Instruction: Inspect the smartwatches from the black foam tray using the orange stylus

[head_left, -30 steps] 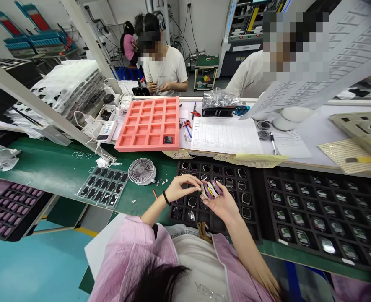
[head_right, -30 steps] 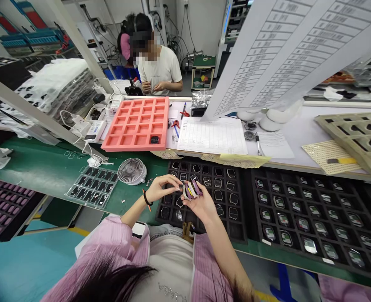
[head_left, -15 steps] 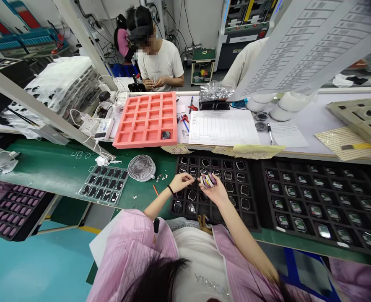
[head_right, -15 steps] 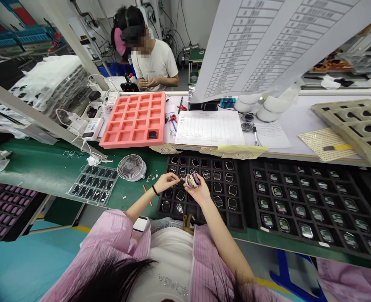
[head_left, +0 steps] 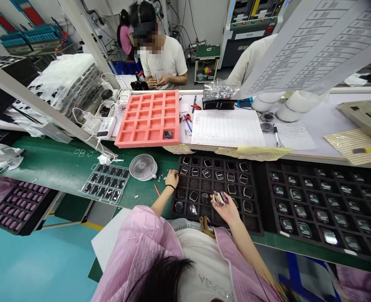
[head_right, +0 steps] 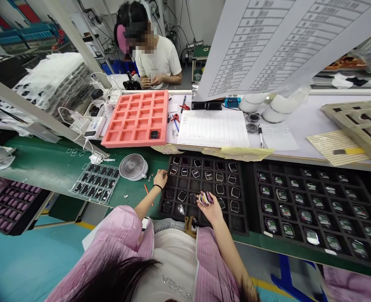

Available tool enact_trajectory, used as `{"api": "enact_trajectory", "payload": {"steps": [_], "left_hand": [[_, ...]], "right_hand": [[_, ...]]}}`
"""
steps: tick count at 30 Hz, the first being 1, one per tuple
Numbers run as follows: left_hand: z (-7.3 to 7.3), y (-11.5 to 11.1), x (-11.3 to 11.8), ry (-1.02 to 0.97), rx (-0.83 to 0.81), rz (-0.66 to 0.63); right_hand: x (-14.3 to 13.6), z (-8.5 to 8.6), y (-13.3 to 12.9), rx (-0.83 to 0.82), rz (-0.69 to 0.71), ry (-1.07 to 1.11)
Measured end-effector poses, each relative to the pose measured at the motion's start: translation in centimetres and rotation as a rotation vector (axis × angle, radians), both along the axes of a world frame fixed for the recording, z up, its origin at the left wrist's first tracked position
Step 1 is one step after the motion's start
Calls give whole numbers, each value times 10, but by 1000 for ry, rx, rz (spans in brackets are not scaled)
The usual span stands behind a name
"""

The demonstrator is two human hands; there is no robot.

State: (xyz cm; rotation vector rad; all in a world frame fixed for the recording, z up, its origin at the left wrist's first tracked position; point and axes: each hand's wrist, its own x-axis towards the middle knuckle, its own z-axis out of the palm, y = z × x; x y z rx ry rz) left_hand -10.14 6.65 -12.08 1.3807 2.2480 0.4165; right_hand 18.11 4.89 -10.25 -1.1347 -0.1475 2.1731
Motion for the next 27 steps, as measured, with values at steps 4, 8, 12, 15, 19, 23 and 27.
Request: {"api": "enact_trajectory", "payload": {"steps": [4, 8, 12, 15, 19, 23, 27], "left_hand": [[1, 6, -8, 19, -39, -40], [3, 26, 2, 16, -111, -33], [12, 48, 6, -56, -174, -6], [27, 51, 0, -165, -156, -15], [59, 38, 4, -379, -56, -65], [102, 15, 32, -660, 28, -165], [141, -3, 62, -948, 104, -188]], "right_hand": [[-3, 1, 0, -9, 12, -2], [-11, 10, 2, -18, 40, 6], [-18, 21, 5, -12, 51, 25], [-21, 31, 9, 7, 54, 49], [-27, 53, 12, 85, 5, 84], [-39, 90, 13, 288, -96, 134], [-49, 127, 13, 400, -163, 162]]}}
